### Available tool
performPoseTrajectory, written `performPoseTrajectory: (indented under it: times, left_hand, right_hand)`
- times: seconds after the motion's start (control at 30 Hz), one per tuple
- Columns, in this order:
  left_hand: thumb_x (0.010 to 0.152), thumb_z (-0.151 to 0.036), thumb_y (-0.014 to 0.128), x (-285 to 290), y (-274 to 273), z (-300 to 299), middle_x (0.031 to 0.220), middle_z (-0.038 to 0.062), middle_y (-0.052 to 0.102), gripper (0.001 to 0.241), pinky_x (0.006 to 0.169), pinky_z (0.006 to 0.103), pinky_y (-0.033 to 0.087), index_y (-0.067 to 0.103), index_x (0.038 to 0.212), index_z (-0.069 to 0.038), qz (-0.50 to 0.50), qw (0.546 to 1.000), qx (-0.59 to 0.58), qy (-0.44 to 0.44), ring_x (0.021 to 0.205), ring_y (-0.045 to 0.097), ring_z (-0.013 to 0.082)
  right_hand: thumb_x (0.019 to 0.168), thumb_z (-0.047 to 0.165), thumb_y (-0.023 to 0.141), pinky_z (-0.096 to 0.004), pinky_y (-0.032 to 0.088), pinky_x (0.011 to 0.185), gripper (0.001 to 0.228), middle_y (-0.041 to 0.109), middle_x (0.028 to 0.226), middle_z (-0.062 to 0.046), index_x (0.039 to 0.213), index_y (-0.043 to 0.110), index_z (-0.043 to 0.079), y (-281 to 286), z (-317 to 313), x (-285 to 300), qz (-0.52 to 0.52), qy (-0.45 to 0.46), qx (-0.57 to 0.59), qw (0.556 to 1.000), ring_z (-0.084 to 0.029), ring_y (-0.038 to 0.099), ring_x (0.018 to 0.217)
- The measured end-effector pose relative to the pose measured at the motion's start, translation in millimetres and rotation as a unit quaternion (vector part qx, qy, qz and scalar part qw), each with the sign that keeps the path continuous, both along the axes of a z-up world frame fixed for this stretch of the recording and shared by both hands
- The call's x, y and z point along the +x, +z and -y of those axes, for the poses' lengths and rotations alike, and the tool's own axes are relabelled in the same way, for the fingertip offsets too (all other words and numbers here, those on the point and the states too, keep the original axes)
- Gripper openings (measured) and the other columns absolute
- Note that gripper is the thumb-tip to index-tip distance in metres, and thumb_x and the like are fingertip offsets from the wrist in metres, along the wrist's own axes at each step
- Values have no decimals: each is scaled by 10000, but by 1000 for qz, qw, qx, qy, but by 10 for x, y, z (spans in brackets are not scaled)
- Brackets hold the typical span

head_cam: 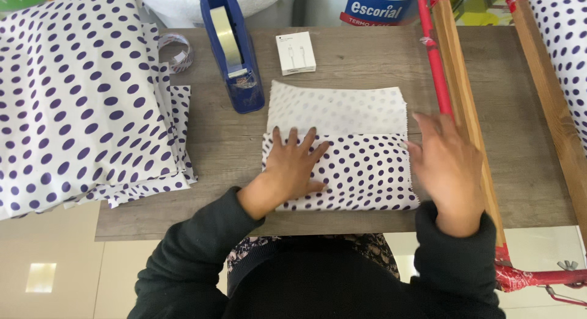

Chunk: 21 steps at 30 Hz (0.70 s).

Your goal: The person folds paper bags and applies tape to secure them, then stacks the finished bags together.

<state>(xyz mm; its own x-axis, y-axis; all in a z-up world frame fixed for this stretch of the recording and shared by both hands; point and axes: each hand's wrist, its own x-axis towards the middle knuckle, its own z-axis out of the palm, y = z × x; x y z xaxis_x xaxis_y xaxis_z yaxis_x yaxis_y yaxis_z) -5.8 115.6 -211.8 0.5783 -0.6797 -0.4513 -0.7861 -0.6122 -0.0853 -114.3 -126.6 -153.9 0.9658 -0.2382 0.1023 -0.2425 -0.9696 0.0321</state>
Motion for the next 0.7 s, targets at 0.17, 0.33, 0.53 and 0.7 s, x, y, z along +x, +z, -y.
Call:
performPoseTrajectory:
  times: [0.17, 0.33, 0.53, 0.7]
  left_hand:
    - [838, -765, 681, -85, -105, -218, 1662, 168, 312, 987, 1147, 770, 255, 367, 1621, -253, 30, 993, -112, -18, 1450, 390, 504]
    - [865, -634, 738, -10, -57, -254, 1620, 190, 359, 880, 1206, 726, 220, 479, 1596, -219, -24, 984, -174, -35, 1446, 389, 504]
    - [955, -503, 679, -9, -18, -217, 1657, 140, 363, 717, 1260, 672, 153, 498, 1588, -219, -72, 974, -204, -69, 1492, 309, 485]
    - [1013, -438, 616, -6, -89, -202, 1746, 114, 277, 708, 1279, 663, -13, 385, 1649, -232, -95, 959, -251, -95, 1600, 165, 451]
  right_hand:
    - [1011, 251, 672, -592, 556, 926, 463, 705, 1331, -159, 1459, 653, 139, 31, 53, 711, -38, 74, 61, 995, -429, 659, 1213]
    - [988, 132, 667, -668, 496, 1008, 507, 692, 1306, -301, 1481, 635, 15, -401, 309, 1273, -65, 72, 151, 984, -531, 616, 1270]
    - [914, 132, 748, -612, 535, 949, 365, 751, 1139, -243, 1275, 796, 107, -960, 656, 1289, -46, 51, 150, 986, -508, 679, 1169]
    - [967, 78, 753, -489, 550, 829, 160, 706, 931, -122, 1035, 833, 200, -691, 525, 1086, 118, 140, 117, 976, -405, 693, 956]
